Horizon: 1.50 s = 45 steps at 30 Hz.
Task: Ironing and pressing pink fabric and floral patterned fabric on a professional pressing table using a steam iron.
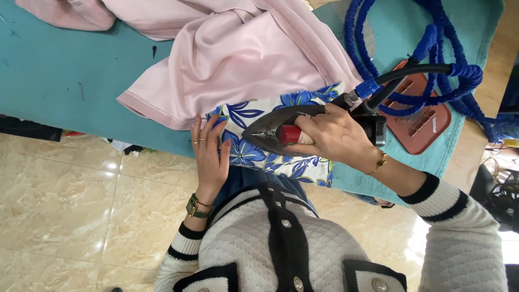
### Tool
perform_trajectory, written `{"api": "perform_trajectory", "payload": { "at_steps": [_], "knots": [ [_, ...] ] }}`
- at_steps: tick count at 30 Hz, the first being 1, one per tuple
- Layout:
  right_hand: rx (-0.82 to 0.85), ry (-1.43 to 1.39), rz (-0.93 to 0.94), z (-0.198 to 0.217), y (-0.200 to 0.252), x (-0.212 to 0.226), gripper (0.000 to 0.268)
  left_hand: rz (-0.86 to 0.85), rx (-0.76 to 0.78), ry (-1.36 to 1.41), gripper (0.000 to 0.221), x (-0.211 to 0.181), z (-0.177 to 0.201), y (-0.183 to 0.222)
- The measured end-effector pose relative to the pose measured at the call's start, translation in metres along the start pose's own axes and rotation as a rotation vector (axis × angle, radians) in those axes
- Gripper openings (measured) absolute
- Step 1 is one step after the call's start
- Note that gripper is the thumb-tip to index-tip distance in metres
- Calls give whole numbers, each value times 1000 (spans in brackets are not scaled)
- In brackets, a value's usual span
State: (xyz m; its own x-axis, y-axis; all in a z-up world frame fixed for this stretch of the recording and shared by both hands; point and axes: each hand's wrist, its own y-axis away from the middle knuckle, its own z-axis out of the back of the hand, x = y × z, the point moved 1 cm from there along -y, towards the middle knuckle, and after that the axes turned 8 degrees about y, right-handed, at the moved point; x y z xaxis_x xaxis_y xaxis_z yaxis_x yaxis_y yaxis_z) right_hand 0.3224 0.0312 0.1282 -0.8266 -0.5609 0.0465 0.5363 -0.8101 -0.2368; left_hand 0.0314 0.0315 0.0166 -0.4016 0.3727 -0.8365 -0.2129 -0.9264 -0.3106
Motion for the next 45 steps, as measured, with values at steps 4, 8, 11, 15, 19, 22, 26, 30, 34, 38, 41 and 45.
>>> {"api": "perform_trajectory", "payload": {
  "at_steps": [4, 8, 11, 15, 19, 22, 26, 30, 34, 38, 41, 45],
  "knots": [
    [-47, 34, 33, 5, -5, 1, 50, 21, 10, 9, 38, -3, -1, -1],
    [-65, 58, 81, 5, -7, -3, 50, 18, 18, -12, 37, -6, -2, -3],
    [-60, 75, 121, -3, 0, -8, 51, 17, 18, -35, 37, -6, -4, -3],
    [-97, 62, 129, -3, -1, -9, 52, 16, 31, -34, 39, -3, -5, -1],
    [-122, 106, 124, 1, -3, -6, 53, 26, 34, -26, 41, -1, -7, 4],
    [-145, 131, 92, -1, -3, -5, 54, 21, 39, -51, 44, -1, -7, 8],
    [-100, 222, -106, 4, -12, 4, 54, 51, 34, -46, 49, 1, -8, 14],
    [-56, 182, -166, 3, -17, 10, 50, 87, 25, -31, 47, -7, -6, 17],
    [30, 192, -123, 2, -21, 5, 47, 101, 12, -43, 46, -9, -5, 22],
    [-5, 95, -51, 0, -21, -3, 48, 100, 16, -64, 45, -11, -8, 21],
    [-73, 104, 40, 0, -13, -11, 53, 96, 2, -99, 44, -11, -12, 18],
    [-112, 85, 113, -8, 9, -22, 60, 74, 7, -128, 45, -8, -13, 19]
  ]
}}
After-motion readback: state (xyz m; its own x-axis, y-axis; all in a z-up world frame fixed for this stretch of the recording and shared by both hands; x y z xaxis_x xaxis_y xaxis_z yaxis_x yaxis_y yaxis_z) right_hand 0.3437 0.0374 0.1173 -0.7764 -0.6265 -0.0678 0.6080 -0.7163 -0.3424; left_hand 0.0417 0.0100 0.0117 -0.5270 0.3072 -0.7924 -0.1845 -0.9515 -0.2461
